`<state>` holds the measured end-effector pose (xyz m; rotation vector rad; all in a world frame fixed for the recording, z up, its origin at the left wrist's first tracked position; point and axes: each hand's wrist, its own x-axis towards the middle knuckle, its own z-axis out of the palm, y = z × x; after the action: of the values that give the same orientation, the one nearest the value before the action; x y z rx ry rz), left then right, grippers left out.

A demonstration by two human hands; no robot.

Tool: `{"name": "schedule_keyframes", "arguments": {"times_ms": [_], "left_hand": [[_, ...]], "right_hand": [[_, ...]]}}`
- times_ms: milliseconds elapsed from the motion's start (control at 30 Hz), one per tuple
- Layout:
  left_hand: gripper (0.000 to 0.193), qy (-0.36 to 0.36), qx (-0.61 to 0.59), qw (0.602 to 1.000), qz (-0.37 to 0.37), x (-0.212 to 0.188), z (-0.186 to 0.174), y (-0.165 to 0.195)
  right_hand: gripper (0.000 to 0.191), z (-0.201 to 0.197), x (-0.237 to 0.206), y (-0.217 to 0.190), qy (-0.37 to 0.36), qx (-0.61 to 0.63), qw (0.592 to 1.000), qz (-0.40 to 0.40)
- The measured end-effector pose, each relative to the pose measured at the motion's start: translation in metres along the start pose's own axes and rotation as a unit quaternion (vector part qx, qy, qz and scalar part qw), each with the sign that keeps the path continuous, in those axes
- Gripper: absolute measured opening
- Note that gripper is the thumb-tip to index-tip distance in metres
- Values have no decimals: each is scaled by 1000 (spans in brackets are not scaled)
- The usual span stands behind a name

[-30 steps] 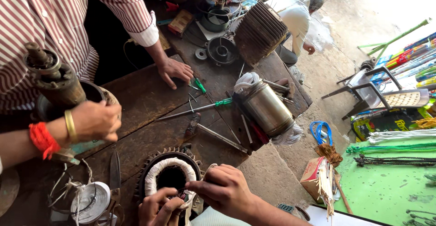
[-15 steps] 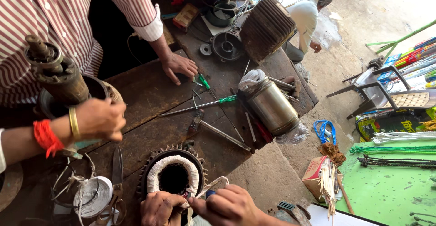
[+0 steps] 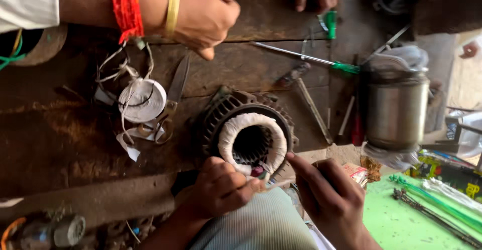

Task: The person wraps white insulating tape around the copper windings of an electric motor stator on a wooden workbench, tucking and pressing the tape into place around the circumference and using a wooden stick to push it into the slots.

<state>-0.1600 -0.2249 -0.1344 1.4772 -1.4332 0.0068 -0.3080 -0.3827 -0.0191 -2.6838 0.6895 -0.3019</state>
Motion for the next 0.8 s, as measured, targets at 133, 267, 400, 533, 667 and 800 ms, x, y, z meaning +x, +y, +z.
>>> {"name": "schedule_keyframes", "arguments": {"times_ms": [133,267,400,533,667,800], "left_hand": [[23,14,-7,1000,9,0,-1,-8],[25,30,0,1000,-1,-2,6,-10],[25,37,8,999,-9,-3,9,-11],[27,37,16,999,1,-3,6,-12],[22,32,15,999,0,-3,4,-13],[23,39,21,999,16,-4,5,-15]], "right_hand": [[40,12,15,2,-47,-14,998,-30],[43,20,25,4,-83,-11,995,-48],[46,24,27,7,-100,-5,993,-63],[47,23,29,9,-118,-22,989,-82],[54,15,38,10,-160,-37,976,-140],[58,8,51,5,-209,-49,959,-184]]}}
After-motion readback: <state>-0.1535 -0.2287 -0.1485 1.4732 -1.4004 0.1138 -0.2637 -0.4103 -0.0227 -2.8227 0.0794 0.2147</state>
